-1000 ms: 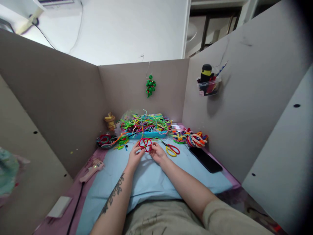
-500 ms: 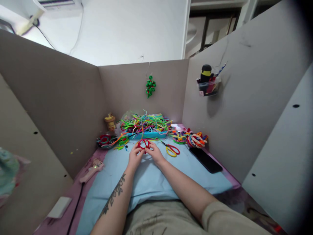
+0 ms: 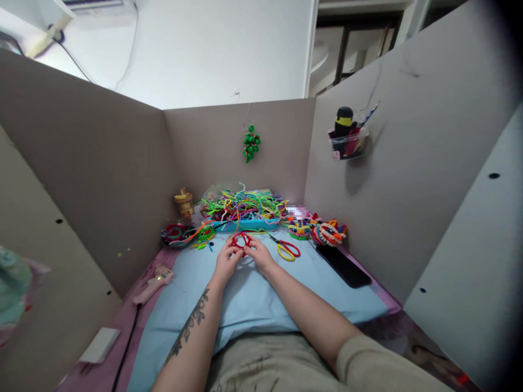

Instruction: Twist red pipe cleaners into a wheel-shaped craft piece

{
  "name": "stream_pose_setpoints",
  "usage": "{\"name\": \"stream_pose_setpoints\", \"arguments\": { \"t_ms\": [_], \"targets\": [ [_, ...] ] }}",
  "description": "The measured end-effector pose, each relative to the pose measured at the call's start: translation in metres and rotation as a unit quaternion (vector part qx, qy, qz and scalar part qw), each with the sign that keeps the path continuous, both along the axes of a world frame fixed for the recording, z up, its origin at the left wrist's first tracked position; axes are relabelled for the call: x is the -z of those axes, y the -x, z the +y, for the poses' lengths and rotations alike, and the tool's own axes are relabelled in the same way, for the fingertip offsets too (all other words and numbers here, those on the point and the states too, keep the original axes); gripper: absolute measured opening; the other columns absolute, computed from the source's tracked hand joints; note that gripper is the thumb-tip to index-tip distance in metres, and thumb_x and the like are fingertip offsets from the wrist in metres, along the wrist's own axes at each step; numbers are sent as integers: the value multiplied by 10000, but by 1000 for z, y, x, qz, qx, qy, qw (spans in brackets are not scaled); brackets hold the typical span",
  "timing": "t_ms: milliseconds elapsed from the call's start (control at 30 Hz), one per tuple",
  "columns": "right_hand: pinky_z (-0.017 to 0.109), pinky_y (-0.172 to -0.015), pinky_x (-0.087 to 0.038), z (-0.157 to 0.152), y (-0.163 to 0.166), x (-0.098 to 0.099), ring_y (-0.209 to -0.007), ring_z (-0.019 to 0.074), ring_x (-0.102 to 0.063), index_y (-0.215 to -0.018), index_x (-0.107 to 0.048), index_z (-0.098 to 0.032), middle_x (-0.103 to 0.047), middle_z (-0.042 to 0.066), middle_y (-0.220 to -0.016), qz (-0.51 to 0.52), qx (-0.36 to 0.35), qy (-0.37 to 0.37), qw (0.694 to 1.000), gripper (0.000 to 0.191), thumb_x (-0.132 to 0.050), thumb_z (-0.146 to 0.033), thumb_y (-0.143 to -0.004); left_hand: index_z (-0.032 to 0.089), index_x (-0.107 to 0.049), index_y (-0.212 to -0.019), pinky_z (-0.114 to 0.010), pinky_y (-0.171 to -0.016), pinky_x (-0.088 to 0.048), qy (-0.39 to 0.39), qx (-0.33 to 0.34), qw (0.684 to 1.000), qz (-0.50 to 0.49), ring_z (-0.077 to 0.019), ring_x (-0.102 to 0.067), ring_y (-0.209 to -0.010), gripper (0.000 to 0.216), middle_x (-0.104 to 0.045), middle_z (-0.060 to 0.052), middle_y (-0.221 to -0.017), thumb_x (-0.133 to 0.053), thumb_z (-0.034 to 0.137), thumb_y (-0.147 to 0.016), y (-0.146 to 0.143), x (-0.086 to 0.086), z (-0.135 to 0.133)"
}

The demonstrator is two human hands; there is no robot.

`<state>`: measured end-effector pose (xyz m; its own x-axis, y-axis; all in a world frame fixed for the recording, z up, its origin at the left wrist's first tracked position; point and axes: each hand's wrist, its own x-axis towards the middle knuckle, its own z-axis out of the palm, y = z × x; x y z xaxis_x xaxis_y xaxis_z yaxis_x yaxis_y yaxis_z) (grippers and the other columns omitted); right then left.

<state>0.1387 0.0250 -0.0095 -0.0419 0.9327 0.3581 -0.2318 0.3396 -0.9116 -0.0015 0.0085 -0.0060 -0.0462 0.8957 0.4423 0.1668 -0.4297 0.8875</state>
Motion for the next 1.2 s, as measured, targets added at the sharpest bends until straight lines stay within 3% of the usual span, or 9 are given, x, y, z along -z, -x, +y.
{"name": "stream_pose_setpoints", "arguments": {
  "t_ms": [333, 567, 700, 800, 900, 967, 1100, 1200],
  "targets": [
    [431, -1015, -277, 4, 0, 3, -1040, 222, -530, -584, -669, -202, -606, 68, -1050, -2, 7, 10, 1000, 152, -746, -331, -600, 206, -695, -584, -382, -1018, -307, 12, 6, 999, -33, -274, -505, -1094, 61, -629, -80, -941, -750, 226, -566, 1, -2, 0],
    [399, -1020, -250, 11, -4, 9, -1083, 246, -475, -645, -695, -217, -590, 50, -1080, -21, 0, 20, 1000, 169, -709, -385, -632, 187, -642, -570, -334, -905, -391, 24, -3, 1000, -19, -239, -557, -942, 172, -635, -47, -808, -686, 326, -662, 3, -1, 2],
    [358, -998, -268, 9, -4, 8, -1026, 226, -484, -628, -663, -218, -592, 31, -981, -46, 21, -10, 999, 110, -691, -325, -639, 177, -614, -600, -297, -808, -422, 45, 16, 998, -36, -191, -566, -790, 193, -615, -19, -718, -656, 337, -699, 5, 0, 3],
    [328, -959, -297, 9, -3, 8, -953, 207, -495, -617, -638, -218, -587, 12, -879, -49, 34, -13, 998, 90, -660, -300, -646, 182, -608, -586, -306, -858, -407, 28, 4, 999, -26, -206, -572, -887, 178, -633, -31, -773, -665, 309, -696, 6, 1, 4],
    [300, -887, -335, 10, -2, 7, -868, 188, -499, -595, -610, -211, -575, -3, -777, -38, 30, -11, 999, 97, -648, -291, -635, 181, -626, -587, -314, -963, -343, 10, -7, 999, -37, -227, -517, -1092, 140, -648, -68, -983, -693, 270, -673, 6, 0, 4],
    [277, -796, -365, 11, -2, 7, -779, 170, -492, -582, -584, -205, -555, -12, -696, -22, 18, -1, 1000, 120, -648, -298, -625, 185, -657, -670, -309, -976, -331, 22, -13, 998, -56, -223, -502, -1126, 83, -629, -75, -1083, -698, 257, -671, 6, 0, 4],
    [229, -575, -327, 12, -2, 7, -565, 112, -400, -623, -554, -202, -479, -47, -570, 31, -13, 55, 998, 153, -650, -320, -610, 207, -640, -904, -285, -841, -414, 79, -41, 988, -125, -187, -574, -972, 262, -631, -66, -1066, -711, 271, -660, 5, 0, 4],
    [214, -495, -253, 11, 0, 6, -486, 84, -335, -655, -543, -196, -445, -65, -531, 49, -41, 90, 994, 191, -666, -325, -588, 198, -618, -948, -272, -753, -432, 143, -23, 980, -134, -180, -587, -903, 354, -650, -61, -999, -722, 339, -641, 4, 0, 3]
  ]
}}
